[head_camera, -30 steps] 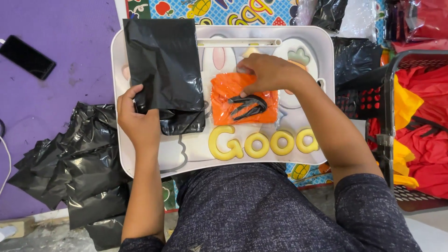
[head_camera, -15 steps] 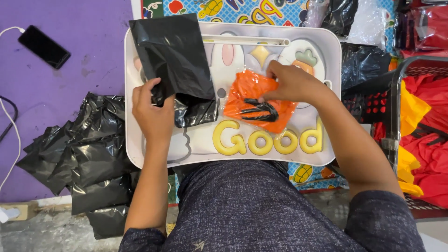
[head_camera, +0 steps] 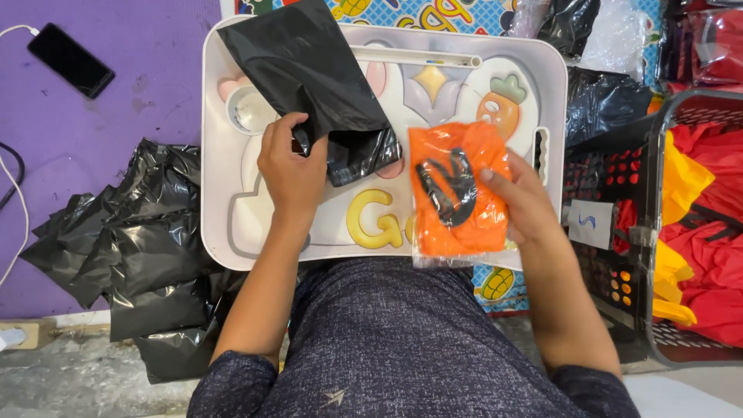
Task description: The person wipes an orange fabric item, folds it into a small square, and places it into a black plastic mailing bag.
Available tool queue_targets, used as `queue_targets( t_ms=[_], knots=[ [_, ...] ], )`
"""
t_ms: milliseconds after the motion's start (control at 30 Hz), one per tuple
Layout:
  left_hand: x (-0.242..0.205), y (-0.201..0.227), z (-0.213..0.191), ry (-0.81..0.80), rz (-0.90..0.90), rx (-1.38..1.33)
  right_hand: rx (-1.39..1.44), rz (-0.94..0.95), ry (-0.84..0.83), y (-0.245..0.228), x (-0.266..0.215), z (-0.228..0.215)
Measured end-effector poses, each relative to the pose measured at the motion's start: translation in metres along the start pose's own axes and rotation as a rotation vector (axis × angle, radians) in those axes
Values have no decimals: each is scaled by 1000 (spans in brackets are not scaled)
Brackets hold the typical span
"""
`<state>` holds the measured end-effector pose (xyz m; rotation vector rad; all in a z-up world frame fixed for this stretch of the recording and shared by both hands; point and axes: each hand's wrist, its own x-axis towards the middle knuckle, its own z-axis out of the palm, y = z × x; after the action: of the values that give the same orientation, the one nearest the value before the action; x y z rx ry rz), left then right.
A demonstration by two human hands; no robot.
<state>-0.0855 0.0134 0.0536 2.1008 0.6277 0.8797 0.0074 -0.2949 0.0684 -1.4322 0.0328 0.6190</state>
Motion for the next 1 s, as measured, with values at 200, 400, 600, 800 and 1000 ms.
queue_targets(
  t_ms=[200,400,600,800,1000],
  knots=[
    [-12,14,11,-27,83,-3,221,235,-42,34,-12,53],
    [-32,17,11,-166,1,-127,257,140,156,45,9,69],
    [-54,14,16,-295,-496,-620,225,57,253,51,15,79],
    [-66,9,16,-283,-479,-734,187,14,321,59,22,78],
    [-76,24,7,-337,-523,-1136,142,-35,347,51,19,78]
  ],
)
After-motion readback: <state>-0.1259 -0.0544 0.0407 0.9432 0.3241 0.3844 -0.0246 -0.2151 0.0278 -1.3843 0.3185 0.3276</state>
